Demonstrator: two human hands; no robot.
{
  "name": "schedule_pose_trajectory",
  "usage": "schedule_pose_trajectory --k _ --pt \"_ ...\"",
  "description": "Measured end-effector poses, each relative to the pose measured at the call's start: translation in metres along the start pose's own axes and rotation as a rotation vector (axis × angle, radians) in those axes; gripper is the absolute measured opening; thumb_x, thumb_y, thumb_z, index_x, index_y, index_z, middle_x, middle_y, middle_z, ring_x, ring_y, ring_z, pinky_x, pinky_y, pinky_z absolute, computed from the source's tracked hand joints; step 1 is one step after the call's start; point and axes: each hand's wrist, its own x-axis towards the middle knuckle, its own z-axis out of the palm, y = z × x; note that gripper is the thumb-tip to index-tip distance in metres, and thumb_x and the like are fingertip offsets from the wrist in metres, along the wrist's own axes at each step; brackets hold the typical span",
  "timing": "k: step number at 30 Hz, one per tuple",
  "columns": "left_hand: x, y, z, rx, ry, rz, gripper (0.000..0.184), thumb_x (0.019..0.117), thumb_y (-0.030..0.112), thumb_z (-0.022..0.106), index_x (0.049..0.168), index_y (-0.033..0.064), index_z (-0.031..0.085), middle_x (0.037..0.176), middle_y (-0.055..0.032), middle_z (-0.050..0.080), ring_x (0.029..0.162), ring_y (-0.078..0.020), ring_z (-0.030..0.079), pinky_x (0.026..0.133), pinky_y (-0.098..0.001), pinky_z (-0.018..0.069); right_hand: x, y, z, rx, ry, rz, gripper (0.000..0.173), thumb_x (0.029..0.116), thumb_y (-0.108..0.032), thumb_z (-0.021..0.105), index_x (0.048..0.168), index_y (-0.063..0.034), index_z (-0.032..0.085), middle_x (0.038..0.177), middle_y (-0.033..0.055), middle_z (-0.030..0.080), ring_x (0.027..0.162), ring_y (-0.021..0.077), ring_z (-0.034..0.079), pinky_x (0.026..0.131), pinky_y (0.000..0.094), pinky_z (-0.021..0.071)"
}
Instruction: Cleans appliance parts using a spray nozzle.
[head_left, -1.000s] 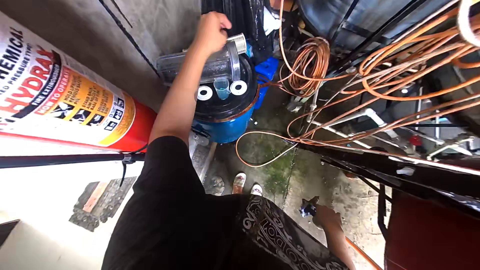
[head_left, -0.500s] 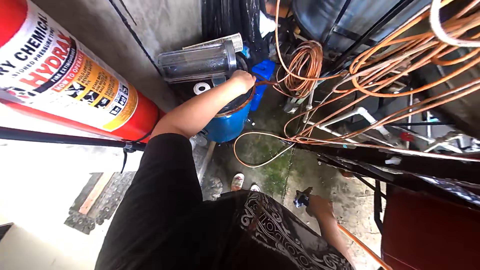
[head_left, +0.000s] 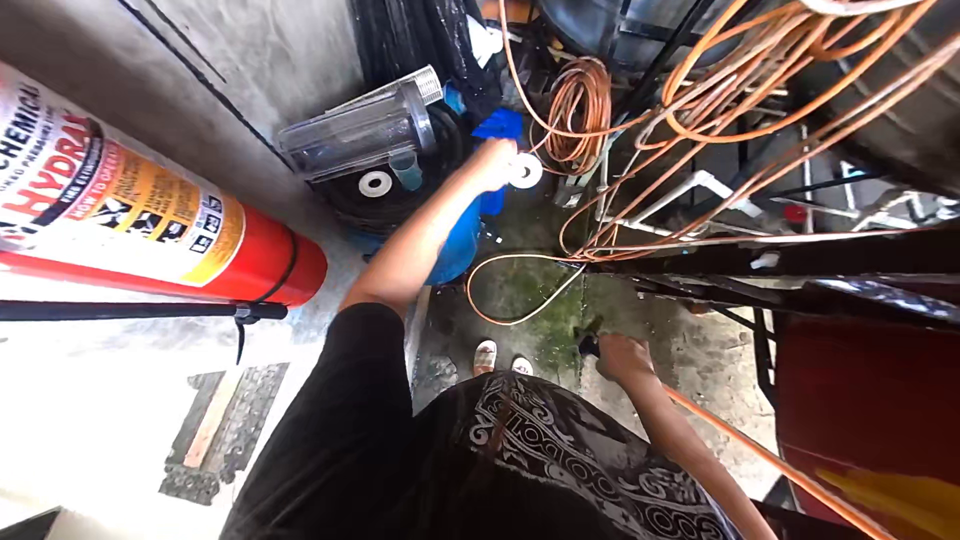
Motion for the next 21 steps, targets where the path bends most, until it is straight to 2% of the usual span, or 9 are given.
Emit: schedule_pose_trajectory --k 2,4,6,9,13,16,18,21 --pt "0.005 0.002 0.057 -0.268 -0.062 -0.055 0.033 0.1017 0.016 0.062 0.127 -0.0037 0.06 0.106 -0.0215 0.07 0.088 -0.0295 0.073 0.084 -0.0478 0.0616 -0.01 -0.016 -0.023 -0.012 0.039 -0.057 0.047 0.088 -0.018 0.072 0.129 0.004 0.062 0.132 0.028 0.063 0.127 0.0462 0.057 0.109 0.0697 0.0372" --pt "0.006 0.003 0.115 -0.49 -0.108 -0.152 0.037 0.1051 0.018 0.058 0.136 -0.0029 0.058 0.111 -0.0229 0.07 0.088 -0.028 0.073 0.084 -0.0443 0.0614 -0.018 -0.03 -0.041 -0.007 0.092 -0.105 0.047 0.089 -0.016 0.071 0.132 0.0004 0.062 0.132 0.0261 0.063 0.127 0.0447 0.058 0.11 0.0685 0.0363" --pt "0.004 0.007 0.162 -0.639 -0.134 -0.266 0.039 0.1085 0.021 0.052 0.139 -0.0026 0.054 0.117 -0.0231 0.07 0.092 -0.0257 0.074 0.086 -0.0407 0.0616 -0.022 -0.039 -0.051 0.004 0.143 -0.123 0.045 0.0897 -0.018 0.072 0.132 -0.0051 0.064 0.129 0.0219 0.066 0.124 0.041 0.061 0.111 0.0649 0.0376" --pt "-0.001 0.012 0.211 -0.841 -0.109 -0.337 0.038 0.109 0.016 0.051 0.139 -0.0067 0.051 0.123 -0.0269 0.065 0.1 -0.0287 0.073 0.09 -0.0418 0.062 -0.021 -0.042 -0.055 0.027 0.251 -0.163 0.047 0.084 -0.018 0.077 0.129 -0.0081 0.067 0.123 0.0208 0.069 0.116 0.0414 0.064 0.108 0.0657 0.0402" --pt "-0.008 0.024 0.239 -1.03 -0.074 -0.354 0.04 0.1085 0.012 0.051 0.143 -0.0072 0.046 0.128 -0.0277 0.062 0.102 -0.0295 0.072 0.091 -0.0413 0.0612 -0.024 -0.042 -0.058 0.049 0.329 -0.161 0.048 0.0801 -0.016 0.08 0.126 -0.0085 0.07 0.117 0.0221 0.071 0.11 0.0439 0.066 0.101 0.0675 0.0443" --pt "-0.005 0.03 0.249 -1.082 -0.039 -0.359 0.041 0.1076 0.011 0.053 0.144 -0.0056 0.047 0.127 -0.0278 0.062 0.098 -0.0294 0.072 0.087 -0.0417 0.0617 -0.028 -0.042 -0.06 0.086 0.346 -0.142 0.047 0.0786 -0.014 0.08 0.125 -0.0109 0.071 0.116 0.0214 0.071 0.108 0.0446 0.067 0.095 0.0684 0.0482" --pt "-0.001 0.028 0.255 -1.053 -0.008 -0.363 0.038 0.1073 0.012 0.054 0.141 -0.0057 0.051 0.125 -0.0279 0.063 0.098 -0.0306 0.072 0.087 -0.0433 0.0614 -0.031 -0.048 -0.059 0.079 0.319 -0.143 0.048 0.0784 -0.014 0.08 0.125 -0.0137 0.071 0.116 0.0204 0.071 0.109 0.0434 0.067 0.094 0.0666 0.0496" --pt "-0.001 0.021 0.26 -0.946 0.037 -0.374 0.039 0.1073 0.016 0.054 0.139 -0.006 0.055 0.125 -0.0286 0.065 0.105 -0.0336 0.07 0.093 -0.0469 0.059 -0.036 -0.06 -0.055 0.072 0.294 -0.194 0.051 0.0786 -0.015 0.08 0.128 -0.0159 0.07 0.118 0.0184 0.071 0.111 0.0417 0.066 0.096 0.0666 0.0484"
